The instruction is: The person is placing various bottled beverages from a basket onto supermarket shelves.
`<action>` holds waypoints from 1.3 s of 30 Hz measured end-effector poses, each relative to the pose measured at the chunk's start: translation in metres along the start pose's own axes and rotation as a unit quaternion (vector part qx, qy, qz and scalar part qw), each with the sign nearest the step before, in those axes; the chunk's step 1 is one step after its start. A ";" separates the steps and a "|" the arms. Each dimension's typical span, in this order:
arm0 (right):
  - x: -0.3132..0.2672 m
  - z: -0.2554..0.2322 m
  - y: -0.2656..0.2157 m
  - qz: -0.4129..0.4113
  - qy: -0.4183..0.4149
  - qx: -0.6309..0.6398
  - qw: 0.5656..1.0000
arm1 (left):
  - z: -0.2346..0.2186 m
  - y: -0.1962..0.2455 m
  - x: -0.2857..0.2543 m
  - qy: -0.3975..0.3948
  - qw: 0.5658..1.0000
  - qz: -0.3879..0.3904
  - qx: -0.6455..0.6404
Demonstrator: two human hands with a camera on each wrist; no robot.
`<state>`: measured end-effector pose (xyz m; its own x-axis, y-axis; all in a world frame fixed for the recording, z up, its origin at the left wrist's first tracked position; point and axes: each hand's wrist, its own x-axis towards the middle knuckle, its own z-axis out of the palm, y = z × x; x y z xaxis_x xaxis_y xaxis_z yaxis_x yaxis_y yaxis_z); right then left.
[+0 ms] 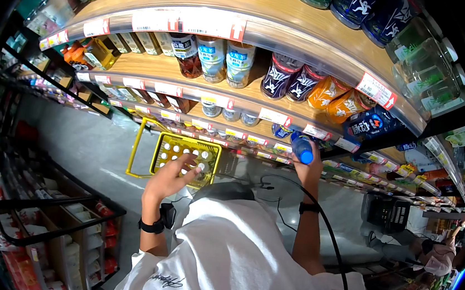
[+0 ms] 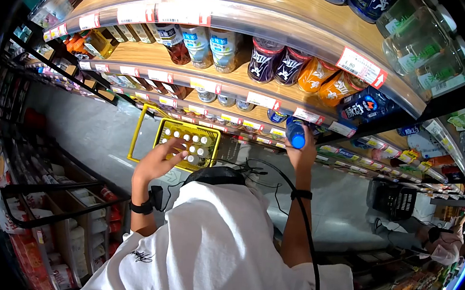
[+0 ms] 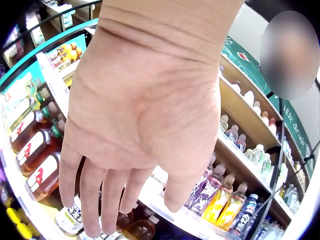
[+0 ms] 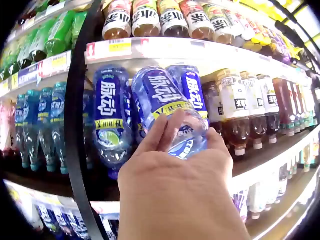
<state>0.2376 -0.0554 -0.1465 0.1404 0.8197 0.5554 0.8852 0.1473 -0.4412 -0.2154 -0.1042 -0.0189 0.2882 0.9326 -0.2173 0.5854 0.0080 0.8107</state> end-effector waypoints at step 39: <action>0.067 -0.088 -0.158 0.208 -0.281 0.654 0.670 | -0.003 0.047 0.033 -0.110 0.973 0.098 -0.175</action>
<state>0.1460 -0.0731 0.0225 -0.2611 0.9653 0.0006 -0.3774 -0.1016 -0.9205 -0.1802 -0.0720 0.0137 0.5468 0.8288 -0.1190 0.2186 -0.0041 0.9758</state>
